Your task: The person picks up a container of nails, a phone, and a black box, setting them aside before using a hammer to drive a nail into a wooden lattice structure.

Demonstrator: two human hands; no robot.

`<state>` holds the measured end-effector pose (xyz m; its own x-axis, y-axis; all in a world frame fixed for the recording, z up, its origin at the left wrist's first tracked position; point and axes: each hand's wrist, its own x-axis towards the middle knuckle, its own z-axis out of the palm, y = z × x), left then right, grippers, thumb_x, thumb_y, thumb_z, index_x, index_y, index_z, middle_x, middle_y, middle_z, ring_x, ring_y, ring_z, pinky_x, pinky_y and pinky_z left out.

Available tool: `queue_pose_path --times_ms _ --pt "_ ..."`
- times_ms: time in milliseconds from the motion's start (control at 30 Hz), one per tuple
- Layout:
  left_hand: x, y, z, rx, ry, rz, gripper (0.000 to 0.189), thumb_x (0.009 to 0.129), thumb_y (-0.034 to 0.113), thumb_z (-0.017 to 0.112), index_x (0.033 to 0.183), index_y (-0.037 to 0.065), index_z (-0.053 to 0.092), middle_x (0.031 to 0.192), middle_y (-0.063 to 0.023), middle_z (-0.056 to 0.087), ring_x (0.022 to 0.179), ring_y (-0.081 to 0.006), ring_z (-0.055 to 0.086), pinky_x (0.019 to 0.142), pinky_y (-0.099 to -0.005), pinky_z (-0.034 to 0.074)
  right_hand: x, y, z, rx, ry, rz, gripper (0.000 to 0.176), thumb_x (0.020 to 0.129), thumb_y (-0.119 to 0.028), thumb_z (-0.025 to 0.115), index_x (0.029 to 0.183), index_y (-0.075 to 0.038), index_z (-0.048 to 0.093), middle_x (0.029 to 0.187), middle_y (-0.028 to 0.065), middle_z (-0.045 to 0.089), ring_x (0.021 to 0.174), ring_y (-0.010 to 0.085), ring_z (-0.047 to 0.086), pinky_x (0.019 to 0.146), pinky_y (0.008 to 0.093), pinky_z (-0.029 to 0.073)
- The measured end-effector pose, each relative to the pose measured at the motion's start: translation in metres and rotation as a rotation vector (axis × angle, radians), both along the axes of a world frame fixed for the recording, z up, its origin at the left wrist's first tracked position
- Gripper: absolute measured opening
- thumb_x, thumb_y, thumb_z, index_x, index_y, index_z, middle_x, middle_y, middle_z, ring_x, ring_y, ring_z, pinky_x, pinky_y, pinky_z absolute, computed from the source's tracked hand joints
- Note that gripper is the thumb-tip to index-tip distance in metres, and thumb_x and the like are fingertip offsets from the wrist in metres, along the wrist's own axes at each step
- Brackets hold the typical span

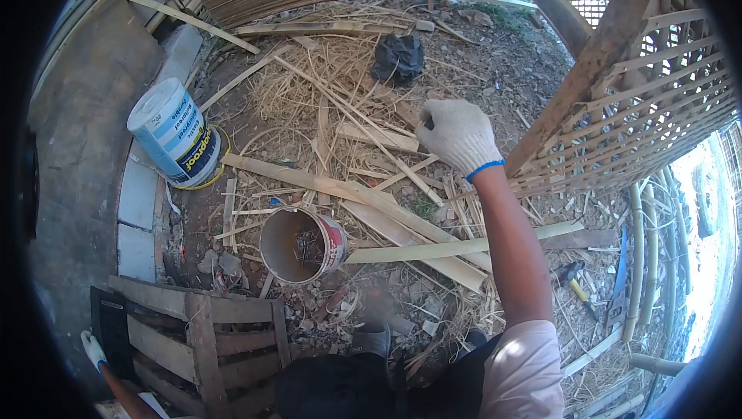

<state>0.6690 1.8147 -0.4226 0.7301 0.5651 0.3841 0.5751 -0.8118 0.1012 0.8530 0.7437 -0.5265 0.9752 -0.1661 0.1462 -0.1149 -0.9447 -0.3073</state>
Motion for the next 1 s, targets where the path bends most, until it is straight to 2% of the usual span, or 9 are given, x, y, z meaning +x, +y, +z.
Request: queue_pose_path --times_ms 433,1000 --pt "0.0007 -0.0039 0.0040 -0.022 0.057 0.053 0.032 0.096 0.009 0.045 0.125 -0.001 0.054 0.119 -0.0174 0.062 0.113 -0.0275 0.057 0.105 -0.0359 0.040 0.0011 -0.0002 0.0006 -0.012 -0.005 -0.003 0.025 0.083 -0.030 0.063 0.093 -0.011 0.075 0.088 0.0127 0.074 0.086 0.0343 0.071 0.078 0.0457 0.056" --pt "0.0003 0.0023 -0.0003 -0.017 0.001 0.019 0.029 0.096 0.008 0.046 0.123 -0.001 0.055 0.116 -0.0172 0.063 0.110 -0.0281 0.058 0.103 -0.0363 0.041 0.0006 0.0007 0.0015 -0.007 -0.013 -0.001 0.026 0.083 -0.029 0.062 0.094 -0.011 0.076 0.087 0.0133 0.074 0.085 0.0349 0.071 0.079 0.0463 0.057"
